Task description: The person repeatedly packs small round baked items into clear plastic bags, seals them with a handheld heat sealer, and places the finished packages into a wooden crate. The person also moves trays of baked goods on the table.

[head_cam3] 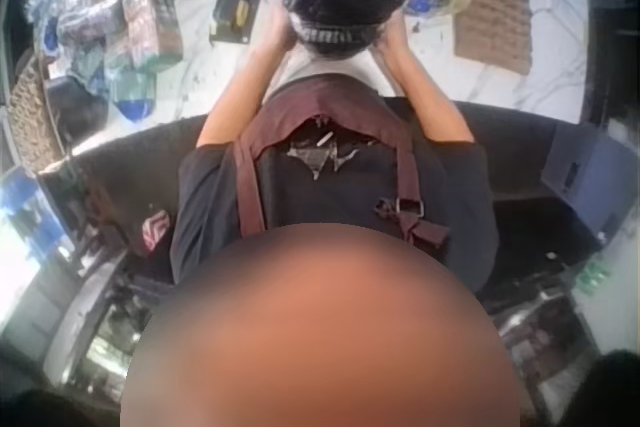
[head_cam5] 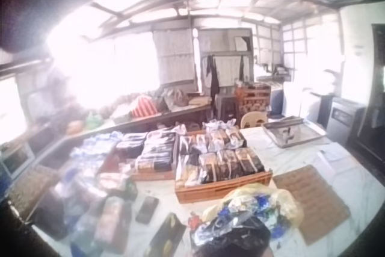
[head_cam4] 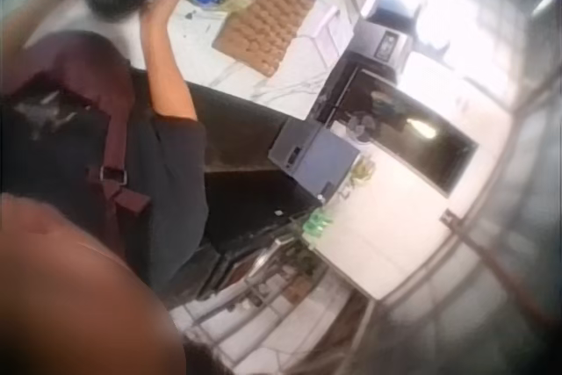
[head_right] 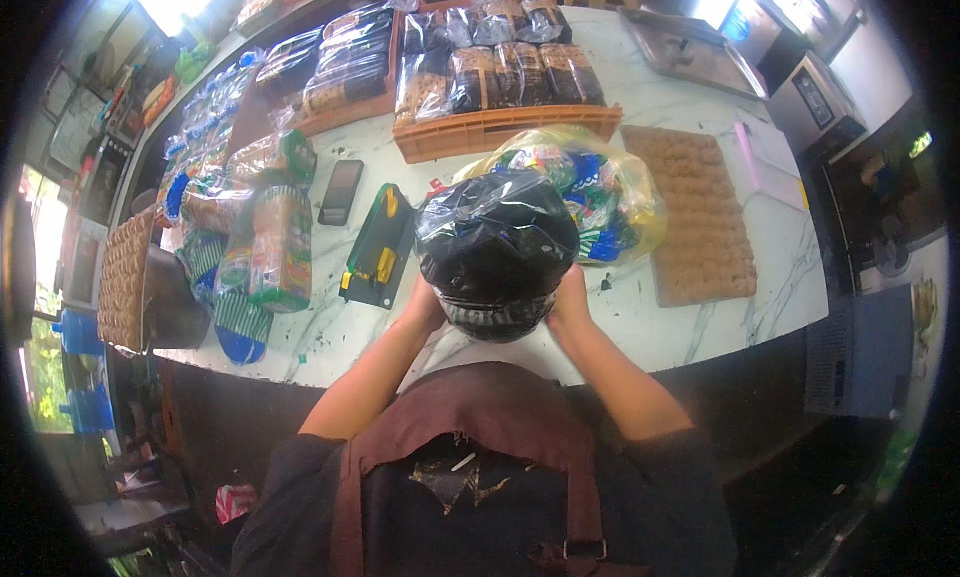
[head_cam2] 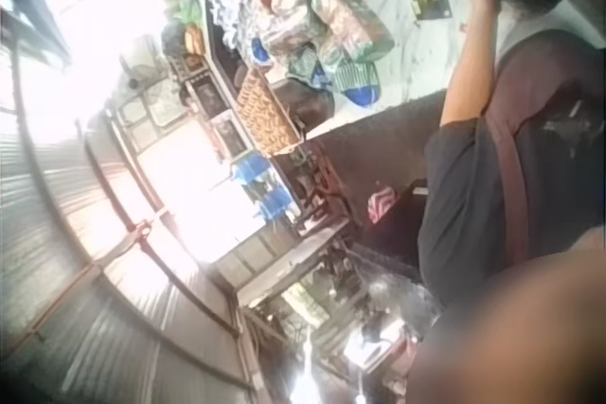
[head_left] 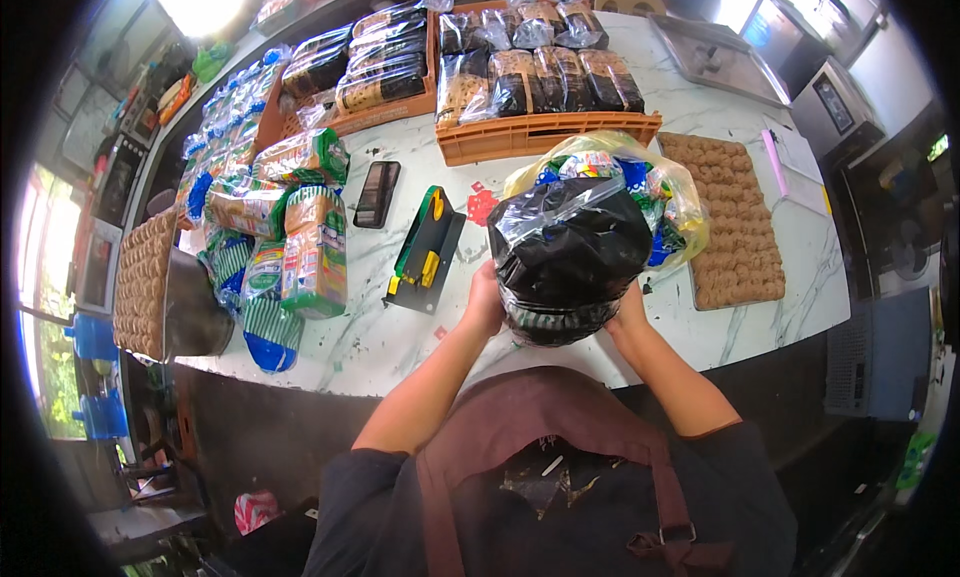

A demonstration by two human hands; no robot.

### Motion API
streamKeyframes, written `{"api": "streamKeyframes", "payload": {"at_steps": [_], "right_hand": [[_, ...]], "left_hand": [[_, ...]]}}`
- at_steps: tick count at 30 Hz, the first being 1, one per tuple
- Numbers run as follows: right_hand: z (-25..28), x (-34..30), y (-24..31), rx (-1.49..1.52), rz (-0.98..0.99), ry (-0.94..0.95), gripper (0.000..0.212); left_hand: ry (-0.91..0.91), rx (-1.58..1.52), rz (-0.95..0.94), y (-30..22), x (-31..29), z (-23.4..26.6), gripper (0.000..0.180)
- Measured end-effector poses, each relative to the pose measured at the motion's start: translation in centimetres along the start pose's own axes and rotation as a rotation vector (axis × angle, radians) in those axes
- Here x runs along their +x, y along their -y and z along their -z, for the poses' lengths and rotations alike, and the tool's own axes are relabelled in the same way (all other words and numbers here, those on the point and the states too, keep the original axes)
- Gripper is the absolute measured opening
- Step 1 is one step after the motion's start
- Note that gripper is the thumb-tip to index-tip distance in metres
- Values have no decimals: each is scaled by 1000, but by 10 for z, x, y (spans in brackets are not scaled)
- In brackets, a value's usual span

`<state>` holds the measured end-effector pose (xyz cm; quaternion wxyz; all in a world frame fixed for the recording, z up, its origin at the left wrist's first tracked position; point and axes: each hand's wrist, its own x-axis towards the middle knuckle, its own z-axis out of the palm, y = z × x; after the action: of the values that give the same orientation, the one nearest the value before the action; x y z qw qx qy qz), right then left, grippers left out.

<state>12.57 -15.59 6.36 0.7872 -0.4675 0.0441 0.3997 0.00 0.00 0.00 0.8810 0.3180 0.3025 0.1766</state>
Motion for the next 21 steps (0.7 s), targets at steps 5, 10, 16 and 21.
{"api": "streamKeyframes", "payload": {"at_steps": [5,10,16,21], "right_hand": [[35,18,-52,183,101,-10,24],[84,39,-91,-333,422,5,24],[126,69,-140,-964,871,-80,31],[142,70,-115,-1859,546,76,47]], "left_hand": [[-32,77,-62,40,22,40,26],[90,-47,-91,60,26,51,36],[159,102,-91,62,36,48,42],[240,314,-126,54,46,47,47]]}}
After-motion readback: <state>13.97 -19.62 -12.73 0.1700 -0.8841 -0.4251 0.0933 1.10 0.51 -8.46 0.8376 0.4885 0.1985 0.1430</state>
